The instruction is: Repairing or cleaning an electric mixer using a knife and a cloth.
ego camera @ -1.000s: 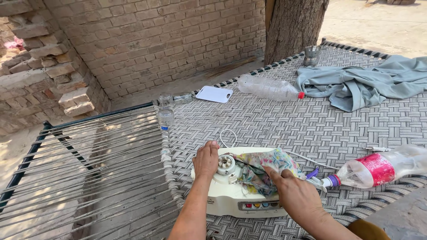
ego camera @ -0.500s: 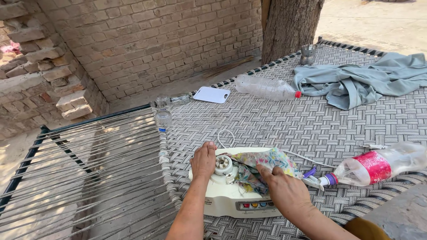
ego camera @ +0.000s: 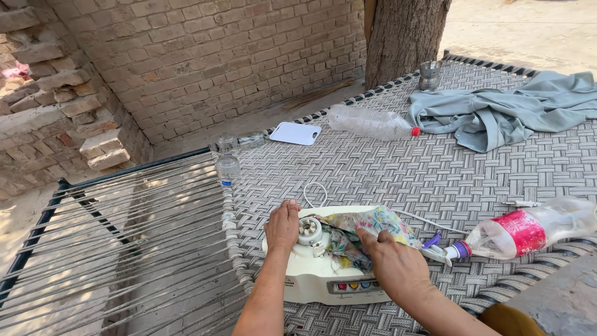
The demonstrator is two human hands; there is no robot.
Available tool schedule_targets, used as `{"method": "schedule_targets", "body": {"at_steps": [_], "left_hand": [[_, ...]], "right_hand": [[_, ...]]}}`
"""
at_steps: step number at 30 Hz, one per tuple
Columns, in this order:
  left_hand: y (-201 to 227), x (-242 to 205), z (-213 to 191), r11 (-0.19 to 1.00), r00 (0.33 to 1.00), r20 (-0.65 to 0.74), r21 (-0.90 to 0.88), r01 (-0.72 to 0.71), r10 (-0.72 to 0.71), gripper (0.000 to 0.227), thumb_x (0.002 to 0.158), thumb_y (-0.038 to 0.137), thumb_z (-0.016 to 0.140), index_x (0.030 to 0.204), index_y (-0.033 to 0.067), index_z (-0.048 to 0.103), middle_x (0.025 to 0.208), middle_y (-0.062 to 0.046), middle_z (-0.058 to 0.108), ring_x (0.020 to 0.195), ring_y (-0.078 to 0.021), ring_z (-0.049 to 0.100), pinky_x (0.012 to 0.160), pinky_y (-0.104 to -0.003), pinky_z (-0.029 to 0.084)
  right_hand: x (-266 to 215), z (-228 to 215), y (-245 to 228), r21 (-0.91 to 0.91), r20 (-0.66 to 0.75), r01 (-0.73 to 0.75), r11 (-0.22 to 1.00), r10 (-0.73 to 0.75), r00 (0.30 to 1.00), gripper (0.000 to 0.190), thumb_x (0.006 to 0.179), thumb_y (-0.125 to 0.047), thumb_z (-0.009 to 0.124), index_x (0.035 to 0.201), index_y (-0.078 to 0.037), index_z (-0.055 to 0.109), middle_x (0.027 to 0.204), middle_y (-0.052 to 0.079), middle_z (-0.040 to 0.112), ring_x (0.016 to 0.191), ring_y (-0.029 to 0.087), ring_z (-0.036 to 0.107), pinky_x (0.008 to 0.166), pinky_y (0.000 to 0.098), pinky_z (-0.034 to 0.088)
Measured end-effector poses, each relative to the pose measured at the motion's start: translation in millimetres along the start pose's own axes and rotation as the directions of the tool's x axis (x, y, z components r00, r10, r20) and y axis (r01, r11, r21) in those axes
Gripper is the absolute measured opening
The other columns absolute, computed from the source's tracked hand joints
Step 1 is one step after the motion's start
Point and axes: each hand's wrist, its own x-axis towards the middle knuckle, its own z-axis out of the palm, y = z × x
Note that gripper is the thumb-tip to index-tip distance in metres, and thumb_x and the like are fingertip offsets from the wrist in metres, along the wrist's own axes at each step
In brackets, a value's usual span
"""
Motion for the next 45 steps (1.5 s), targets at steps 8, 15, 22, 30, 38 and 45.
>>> {"method": "schedule_targets", "body": {"at_steps": [8,15,22,30,38,45], "left_hand": [[-7,3,5,0.998,0.997,-0.052,0.012,-0.057,0.058,0.048,0.105,0.050,0.029,0.103,0.0219,0.068,0.108,-0.003,0.072,0.120,-0.0243,0.060,0.107,-0.057,0.036],[-3,3,7,0.999,0.999,-0.031,0.027,-0.025,0.026,0.049,0.106,0.052,0.028,0.104,0.0232,0.068,0.108,-0.003,0.072,0.118,-0.0251,0.062,0.107,-0.057,0.037],[-11,8,12,0.998,0.997,-0.049,0.015,-0.053,0.054,0.050,0.105,0.052,0.029,0.104,0.0223,0.069,0.109,-0.004,0.071,0.120,-0.0255,0.060,0.106,-0.058,0.036],[-7,5,9,0.999,0.998,-0.049,0.016,-0.042,0.043,0.050,0.105,0.052,0.029,0.105,0.0218,0.068,0.111,-0.003,0.071,0.121,-0.0248,0.060,0.109,-0.059,0.035],[-10,4,8,0.998,0.997,-0.055,0.009,-0.059,0.060,0.050,0.105,0.051,0.029,0.103,0.0216,0.069,0.112,-0.004,0.070,0.124,-0.0246,0.057,0.108,-0.060,0.033],[-8,1,4,0.998,0.996,-0.060,0.010,-0.065,0.065,0.045,0.104,0.051,0.033,0.105,0.0225,0.069,0.106,-0.001,0.073,0.118,-0.0246,0.061,0.107,-0.056,0.037]], "right_hand": [[-15,-9,14,-0.025,0.095,-0.013,1.000,0.016,0.995,0.082,0.086,-0.007,0.060,0.159,-0.032,0.032,0.110,0.007,0.065,0.087,0.031,0.074,0.072,0.0428,0.062],[-6,2,10,-0.020,0.055,-0.032,0.999,0.034,0.998,0.076,0.087,-0.009,0.060,0.156,-0.030,0.036,0.112,0.009,0.065,0.087,0.031,0.074,0.071,0.0425,0.062],[19,2,-12,-0.011,0.060,-0.004,1.000,0.004,0.998,0.067,0.091,-0.005,0.051,0.154,-0.027,0.039,0.114,0.011,0.066,0.089,0.030,0.074,0.072,0.0414,0.062],[0,7,21,-0.024,0.031,-0.015,1.000,0.016,0.999,0.068,0.091,-0.007,0.051,0.154,-0.031,0.039,0.110,0.008,0.068,0.086,0.031,0.074,0.071,0.0428,0.062],[-18,-4,41,-0.080,0.068,-0.117,0.990,0.123,0.990,0.071,0.093,-0.011,0.049,0.158,-0.036,0.034,0.110,0.006,0.066,0.083,0.029,0.076,0.068,0.0421,0.063],[-22,-15,94,0.008,-0.121,-0.322,0.947,0.320,0.940,0.055,0.097,-0.031,0.051,0.152,-0.034,0.042,0.111,0.007,0.068,0.084,0.034,0.074,0.072,0.0487,0.060]]}}
